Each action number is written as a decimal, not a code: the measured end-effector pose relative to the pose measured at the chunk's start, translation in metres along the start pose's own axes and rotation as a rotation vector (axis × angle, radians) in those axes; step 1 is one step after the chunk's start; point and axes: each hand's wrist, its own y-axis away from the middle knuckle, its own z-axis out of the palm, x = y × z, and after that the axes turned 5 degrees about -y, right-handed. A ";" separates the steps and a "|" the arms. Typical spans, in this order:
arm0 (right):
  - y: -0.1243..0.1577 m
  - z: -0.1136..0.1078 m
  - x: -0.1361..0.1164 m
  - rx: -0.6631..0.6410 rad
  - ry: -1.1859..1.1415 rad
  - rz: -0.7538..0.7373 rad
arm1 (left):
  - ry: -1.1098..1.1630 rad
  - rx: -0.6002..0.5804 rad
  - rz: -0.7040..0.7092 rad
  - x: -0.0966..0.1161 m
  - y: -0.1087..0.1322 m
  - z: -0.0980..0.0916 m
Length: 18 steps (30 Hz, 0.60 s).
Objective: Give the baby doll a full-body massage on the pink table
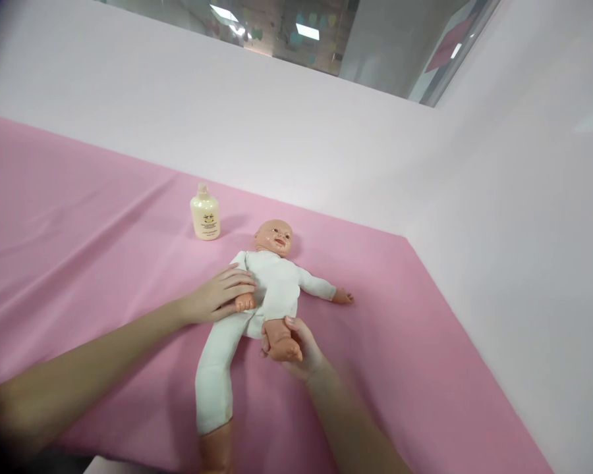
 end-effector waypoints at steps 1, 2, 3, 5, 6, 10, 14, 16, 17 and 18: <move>0.000 0.000 0.000 0.000 -0.001 0.003 | 0.002 -0.003 -0.004 0.000 0.000 0.000; 0.001 0.000 0.000 -0.002 0.000 0.007 | 0.003 -0.005 -0.006 0.000 0.000 0.000; 0.001 0.001 0.000 -0.005 0.001 0.008 | 0.006 -0.005 -0.006 0.000 0.000 0.000; 0.002 0.001 -0.001 -0.008 0.002 0.006 | 0.011 -0.005 -0.002 -0.001 0.000 0.000; 0.002 0.001 -0.001 -0.009 0.003 0.005 | 0.014 -0.004 -0.001 -0.001 0.000 -0.001; 0.002 0.001 0.000 -0.025 0.010 -0.001 | 0.040 0.004 -0.005 -0.002 -0.001 -0.003; 0.002 -0.005 0.002 -0.102 0.039 0.001 | 0.137 0.081 -0.043 -0.003 -0.002 -0.005; 0.003 -0.010 0.003 -0.171 0.058 0.043 | 0.208 0.139 -0.111 -0.006 -0.001 -0.005; 0.003 -0.012 0.004 -0.215 0.064 0.080 | 0.247 0.170 -0.154 -0.007 0.000 -0.004; 0.004 -0.013 0.004 -0.255 0.067 0.120 | 0.294 0.204 -0.196 -0.009 0.001 -0.003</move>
